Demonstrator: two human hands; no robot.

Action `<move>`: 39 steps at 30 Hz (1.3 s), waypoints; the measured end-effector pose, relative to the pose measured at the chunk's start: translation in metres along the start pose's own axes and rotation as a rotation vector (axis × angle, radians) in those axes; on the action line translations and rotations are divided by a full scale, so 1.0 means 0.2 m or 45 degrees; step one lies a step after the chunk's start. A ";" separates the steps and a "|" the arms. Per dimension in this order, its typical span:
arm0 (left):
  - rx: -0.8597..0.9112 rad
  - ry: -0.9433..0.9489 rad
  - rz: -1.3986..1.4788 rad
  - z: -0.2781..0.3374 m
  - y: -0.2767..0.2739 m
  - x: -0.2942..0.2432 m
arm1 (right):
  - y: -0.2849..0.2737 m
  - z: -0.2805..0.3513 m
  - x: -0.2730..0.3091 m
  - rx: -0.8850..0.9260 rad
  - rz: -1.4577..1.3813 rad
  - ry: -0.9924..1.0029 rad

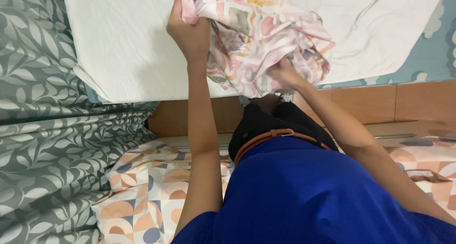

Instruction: Fold a patterned bed sheet or duvet cover while standing next to a bed.

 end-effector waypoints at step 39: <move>0.259 -0.193 0.022 0.28 0.17 0.04 | -0.25 -0.06 -0.12 0.043 1.920 -0.147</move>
Point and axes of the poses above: each hand's wrist, its own z-axis away from the middle knuckle, its own y-axis out of the palm, x = y × z, the point moved 7 cm from there along -z, towards the middle knuckle, and after that the axes turned 8 degrees about -y, right-handed, at the moved point
